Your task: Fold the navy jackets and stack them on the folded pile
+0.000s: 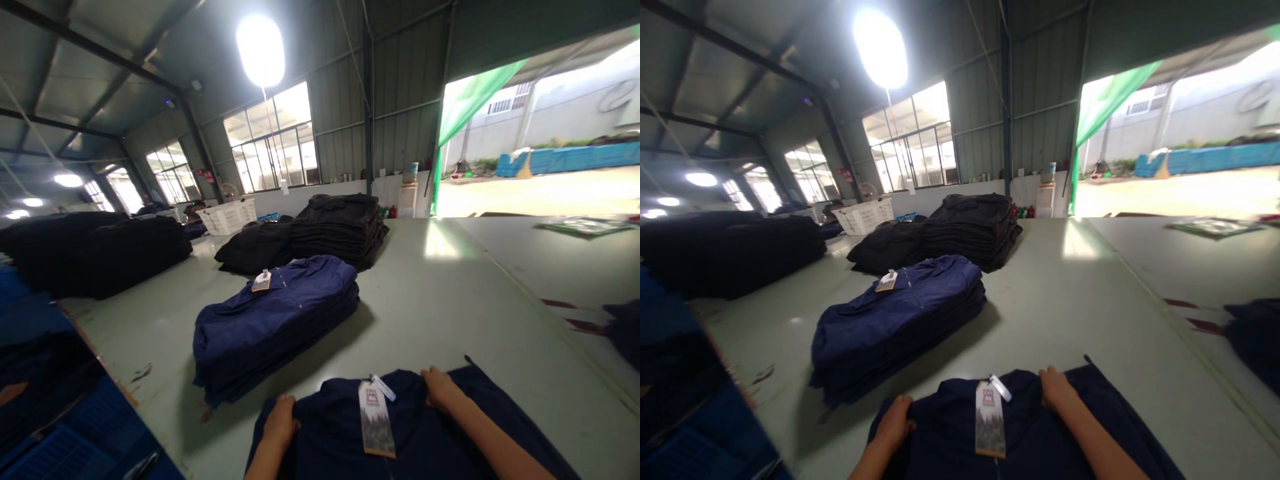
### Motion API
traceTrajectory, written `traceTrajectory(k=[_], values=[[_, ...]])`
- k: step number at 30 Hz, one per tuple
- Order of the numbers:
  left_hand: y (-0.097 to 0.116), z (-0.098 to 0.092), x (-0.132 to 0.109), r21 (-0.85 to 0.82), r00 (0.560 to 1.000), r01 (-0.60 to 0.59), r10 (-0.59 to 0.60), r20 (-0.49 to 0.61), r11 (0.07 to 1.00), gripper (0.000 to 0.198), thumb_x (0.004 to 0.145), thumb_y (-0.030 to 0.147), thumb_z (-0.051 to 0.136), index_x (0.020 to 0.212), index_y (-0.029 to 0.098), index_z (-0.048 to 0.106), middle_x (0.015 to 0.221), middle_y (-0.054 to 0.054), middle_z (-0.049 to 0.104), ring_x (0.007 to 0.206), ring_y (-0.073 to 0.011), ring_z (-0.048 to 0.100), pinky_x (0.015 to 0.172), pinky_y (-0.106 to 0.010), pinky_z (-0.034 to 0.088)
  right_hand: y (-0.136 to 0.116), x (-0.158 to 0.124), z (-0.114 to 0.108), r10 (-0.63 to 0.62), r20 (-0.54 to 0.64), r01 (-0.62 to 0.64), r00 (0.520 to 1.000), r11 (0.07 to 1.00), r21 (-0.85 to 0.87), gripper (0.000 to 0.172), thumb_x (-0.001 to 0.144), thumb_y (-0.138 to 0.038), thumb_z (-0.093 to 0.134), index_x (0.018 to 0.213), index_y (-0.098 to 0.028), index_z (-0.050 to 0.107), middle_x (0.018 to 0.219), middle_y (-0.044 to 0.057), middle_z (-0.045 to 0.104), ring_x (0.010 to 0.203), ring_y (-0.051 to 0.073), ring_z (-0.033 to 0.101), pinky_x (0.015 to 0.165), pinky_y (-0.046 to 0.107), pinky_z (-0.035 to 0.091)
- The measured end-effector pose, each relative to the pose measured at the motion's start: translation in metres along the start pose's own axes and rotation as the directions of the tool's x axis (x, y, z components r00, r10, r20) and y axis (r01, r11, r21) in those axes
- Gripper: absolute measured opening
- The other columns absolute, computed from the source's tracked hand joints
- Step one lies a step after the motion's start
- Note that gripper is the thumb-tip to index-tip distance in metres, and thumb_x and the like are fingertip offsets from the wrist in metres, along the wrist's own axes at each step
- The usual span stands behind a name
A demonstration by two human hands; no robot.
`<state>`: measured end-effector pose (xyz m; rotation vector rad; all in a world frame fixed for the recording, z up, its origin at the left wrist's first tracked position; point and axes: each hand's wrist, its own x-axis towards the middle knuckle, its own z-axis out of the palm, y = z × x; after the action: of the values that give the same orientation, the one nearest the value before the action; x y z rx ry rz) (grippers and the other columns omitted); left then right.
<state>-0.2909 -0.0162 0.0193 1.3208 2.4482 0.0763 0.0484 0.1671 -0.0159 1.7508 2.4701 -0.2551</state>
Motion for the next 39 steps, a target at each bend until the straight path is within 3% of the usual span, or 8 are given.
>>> traceTrajectory(k=[7,11,13,18,23,30,34,39], values=[[-0.013,0.017,-0.023,0.111,0.963,-0.033,0.061,-0.263,0.993,0.042,0.08,0.01,0.029,0.105,0.025,0.059,0.126,-0.002,0.052,0.105,-0.0185,0.051,0.087,-0.034,0.037,-0.022,-0.023,0.005,0.062,-0.192,-0.058,0.98,0.998,0.027,0.035,0.077,-0.016,0.038,0.102,-0.026,0.06,0.094,0.007,0.065,0.091,0.025,0.056,0.069,0.034,0.043],[-0.023,0.003,-0.036,0.13,0.896,0.026,0.034,-0.442,0.991,0.04,0.081,0.014,0.03,0.099,0.03,0.062,0.141,0.004,0.035,0.122,-0.0271,0.036,0.101,-0.054,0.016,-0.039,-0.032,-0.005,0.069,-0.34,-0.063,0.938,0.998,0.028,0.04,0.077,-0.012,0.031,0.104,-0.023,0.059,0.09,0.007,0.065,0.088,0.025,0.054,0.068,0.033,0.043],[-0.034,-0.009,-0.036,0.128,0.865,-0.047,0.104,-0.491,0.991,0.038,0.082,0.017,0.029,0.094,0.029,0.063,0.135,0.003,0.044,0.126,-0.0269,0.032,0.104,-0.056,0.006,-0.046,-0.032,-0.02,0.038,-0.419,-0.024,0.907,0.999,0.039,0.044,0.074,-0.01,0.031,0.107,-0.02,0.058,0.095,0.006,0.064,0.087,0.023,0.052,0.074,0.033,0.042],[-0.061,-0.04,-0.025,0.059,0.893,-0.159,0.169,-0.417,0.986,0.039,0.085,0.024,0.027,0.107,0.025,0.059,0.099,-0.004,0.067,0.094,-0.0183,0.06,0.092,-0.03,0.041,-0.061,-0.025,-0.07,-0.028,-0.624,0.089,0.781,0.994,0.066,0.045,0.074,-0.009,0.03,0.107,-0.019,0.059,0.091,0.005,0.063,0.083,0.022,0.049,0.082,0.033,0.04],[-0.061,-0.099,-0.031,0.086,0.897,-0.031,0.066,-0.437,0.996,0.04,0.083,0.026,0.03,0.115,0.027,0.054,0.107,-0.001,0.065,0.091,-0.0185,0.061,0.078,-0.026,0.046,-0.081,-0.008,-0.125,-0.063,-0.726,0.168,0.685,0.983,0.073,0.036,0.082,-0.019,0.032,0.105,-0.016,0.06,0.084,0.006,0.061,0.078,0.022,0.045,0.077,0.033,0.038],[-0.048,-0.236,-0.035,0.2,0.832,0.131,0.002,-0.554,0.971,0.037,0.087,0.036,0.029,0.118,0.027,0.046,0.087,-0.005,0.068,0.074,-0.0229,0.063,0.063,-0.029,0.042,-0.134,0.045,-0.239,-0.152,-0.869,0.261,0.471,0.965,-0.028,0.034,0.089,-0.03,0.03,0.1,-0.019,0.06,0.077,0.005,0.057,0.074,0.019,0.041,0.077,0.033,0.033],[-0.054,-0.288,-0.003,0.149,0.843,0.195,-0.087,-0.531,0.969,0.038,0.087,0.039,0.022,0.106,0.023,0.051,0.079,-0.007,0.067,0.074,-0.0246,0.062,0.065,-0.031,0.041,-0.184,0.097,-0.29,-0.205,-0.877,0.282,0.434,0.956,-0.084,0.031,0.089,-0.028,0.034,0.102,-0.019,0.06,0.083,0.006,0.057,0.08,0.019,0.039,0.078,0.032,0.03],[-0.077,-0.301,0.062,0.143,0.849,0.194,-0.093,-0.52,0.971,0.043,0.086,0.039,0.018,0.096,0.019,0.055,0.085,-0.012,0.067,0.08,-0.0272,0.063,0.068,-0.034,0.042,-0.249,0.162,-0.292,-0.209,-0.851,0.253,0.481,0.963,-0.093,0.031,0.084,-0.018,0.039,0.107,-0.02,0.059,0.093,0.008,0.055,0.084,0.021,0.036,0.076,0.032,0.031]])
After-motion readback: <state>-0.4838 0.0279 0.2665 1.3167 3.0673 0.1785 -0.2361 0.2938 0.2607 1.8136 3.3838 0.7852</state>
